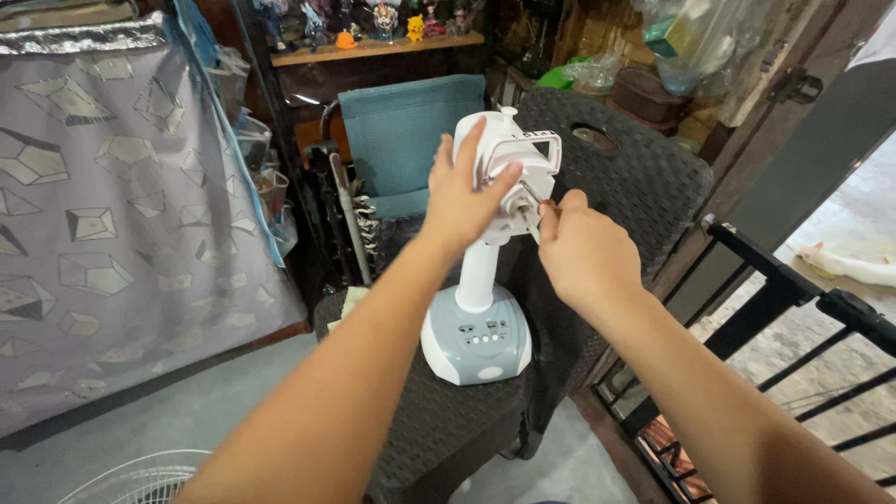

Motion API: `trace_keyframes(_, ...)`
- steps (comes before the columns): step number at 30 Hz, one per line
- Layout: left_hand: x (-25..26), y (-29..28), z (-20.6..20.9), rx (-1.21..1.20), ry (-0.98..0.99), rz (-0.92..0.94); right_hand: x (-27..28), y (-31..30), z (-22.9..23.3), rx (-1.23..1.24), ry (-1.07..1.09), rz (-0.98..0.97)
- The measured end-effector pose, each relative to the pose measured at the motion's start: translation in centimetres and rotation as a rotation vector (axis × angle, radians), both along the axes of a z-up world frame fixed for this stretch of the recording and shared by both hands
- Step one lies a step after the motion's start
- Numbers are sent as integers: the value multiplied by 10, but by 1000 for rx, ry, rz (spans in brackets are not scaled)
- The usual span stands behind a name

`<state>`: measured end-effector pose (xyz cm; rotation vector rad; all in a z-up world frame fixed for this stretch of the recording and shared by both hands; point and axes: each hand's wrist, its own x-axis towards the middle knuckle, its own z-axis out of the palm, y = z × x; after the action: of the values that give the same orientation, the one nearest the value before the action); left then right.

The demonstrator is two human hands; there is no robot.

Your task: The person uses a screwdriver to loosen and remove a central screw from the back of a standing electric fan's head. After removing the screw, the person picks up the front fan grille and wipes it with a cloth.

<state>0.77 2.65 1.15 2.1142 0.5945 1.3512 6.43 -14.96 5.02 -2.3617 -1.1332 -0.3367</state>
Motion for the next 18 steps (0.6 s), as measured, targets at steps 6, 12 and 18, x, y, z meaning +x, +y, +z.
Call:
trace_keyframes(6, 10, 45, 8, -284, 153, -206, -3, -3, -3, 17, -93, 54)
trace_keyframes(12, 27, 59, -2, -353, 26, -377, 2, 6, -6, 93, -213, 68)
trace_keyframes(18, 39, 54, 2, -496, -56, -361, 6, 28, -10, 106, -109, 45)
